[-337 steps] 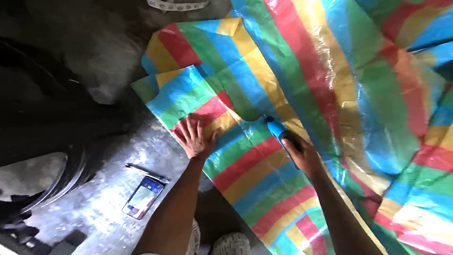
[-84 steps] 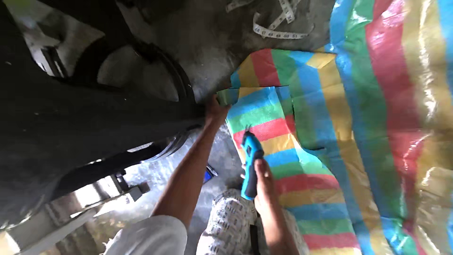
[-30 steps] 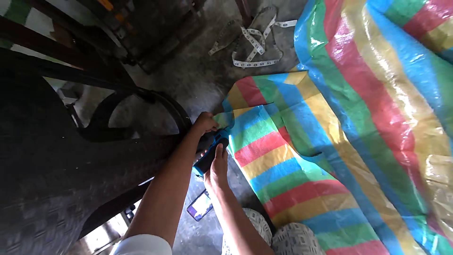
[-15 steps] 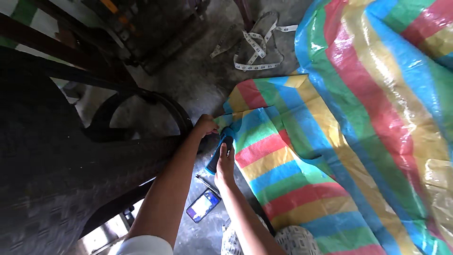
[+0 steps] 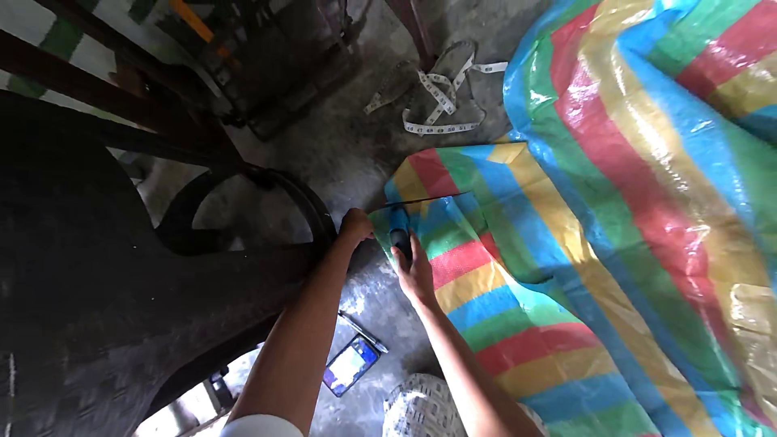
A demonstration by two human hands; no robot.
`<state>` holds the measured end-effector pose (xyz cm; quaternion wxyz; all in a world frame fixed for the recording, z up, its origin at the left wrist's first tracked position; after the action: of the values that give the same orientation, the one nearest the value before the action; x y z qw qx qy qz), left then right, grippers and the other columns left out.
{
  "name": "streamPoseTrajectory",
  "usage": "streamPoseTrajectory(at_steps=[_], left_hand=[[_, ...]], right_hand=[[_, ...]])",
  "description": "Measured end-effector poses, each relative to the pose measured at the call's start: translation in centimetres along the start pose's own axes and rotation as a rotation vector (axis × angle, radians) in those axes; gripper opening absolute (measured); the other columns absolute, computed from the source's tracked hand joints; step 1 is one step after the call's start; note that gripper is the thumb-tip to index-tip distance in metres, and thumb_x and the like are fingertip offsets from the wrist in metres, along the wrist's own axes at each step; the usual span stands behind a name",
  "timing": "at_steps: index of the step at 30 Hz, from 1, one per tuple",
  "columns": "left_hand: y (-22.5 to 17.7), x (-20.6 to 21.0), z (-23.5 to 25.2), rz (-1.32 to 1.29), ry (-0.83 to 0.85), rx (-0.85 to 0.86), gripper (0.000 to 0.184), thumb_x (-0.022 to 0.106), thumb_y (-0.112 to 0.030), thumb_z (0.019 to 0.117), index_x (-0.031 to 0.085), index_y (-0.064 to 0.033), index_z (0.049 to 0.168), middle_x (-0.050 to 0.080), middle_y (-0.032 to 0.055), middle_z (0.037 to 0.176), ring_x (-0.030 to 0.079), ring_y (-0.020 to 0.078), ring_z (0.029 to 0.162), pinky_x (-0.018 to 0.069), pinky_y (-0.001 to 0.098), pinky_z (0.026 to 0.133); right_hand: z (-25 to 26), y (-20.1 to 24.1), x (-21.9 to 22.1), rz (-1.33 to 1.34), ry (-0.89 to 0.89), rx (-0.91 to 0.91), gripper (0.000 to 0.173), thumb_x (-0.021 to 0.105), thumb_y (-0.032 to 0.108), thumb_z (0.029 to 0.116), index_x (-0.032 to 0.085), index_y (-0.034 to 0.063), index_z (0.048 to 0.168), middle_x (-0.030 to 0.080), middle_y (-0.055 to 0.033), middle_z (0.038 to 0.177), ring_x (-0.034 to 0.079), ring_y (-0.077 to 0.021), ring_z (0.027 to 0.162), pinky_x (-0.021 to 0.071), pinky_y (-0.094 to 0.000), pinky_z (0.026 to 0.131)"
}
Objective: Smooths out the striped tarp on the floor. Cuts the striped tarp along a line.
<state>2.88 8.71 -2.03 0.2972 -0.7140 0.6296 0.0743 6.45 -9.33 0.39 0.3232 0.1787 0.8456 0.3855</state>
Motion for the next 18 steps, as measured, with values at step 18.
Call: streamPoseTrajectory(at_steps=[18], left_hand=[[-10.0,2.2,2.2,0.203,-0.347,0.375,0.067,0.07,-0.032,0.097,0.045,-0.0018,0.151,0.048,0.0342,0.146,0.045,0.0538,0.136,0.0349,0.0729,0.107]], right_hand=[[-13.2,-25.2,-14.0,0.589,-0.029,0.455,0.043,0.043,0.029,0.1089,0.056,0.0,0.137,0.067,-0.0116,0.117,0.067,-0.0131,0.099,0.0566,-0.0342,0.089]])
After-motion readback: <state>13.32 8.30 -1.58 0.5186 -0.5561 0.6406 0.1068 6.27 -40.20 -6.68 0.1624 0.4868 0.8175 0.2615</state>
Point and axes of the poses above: each hand's wrist, its own z-axis towards the middle knuckle, its own x-axis out of the palm, y = z × x, the point moved 5 cm from there along z, towards the middle knuckle
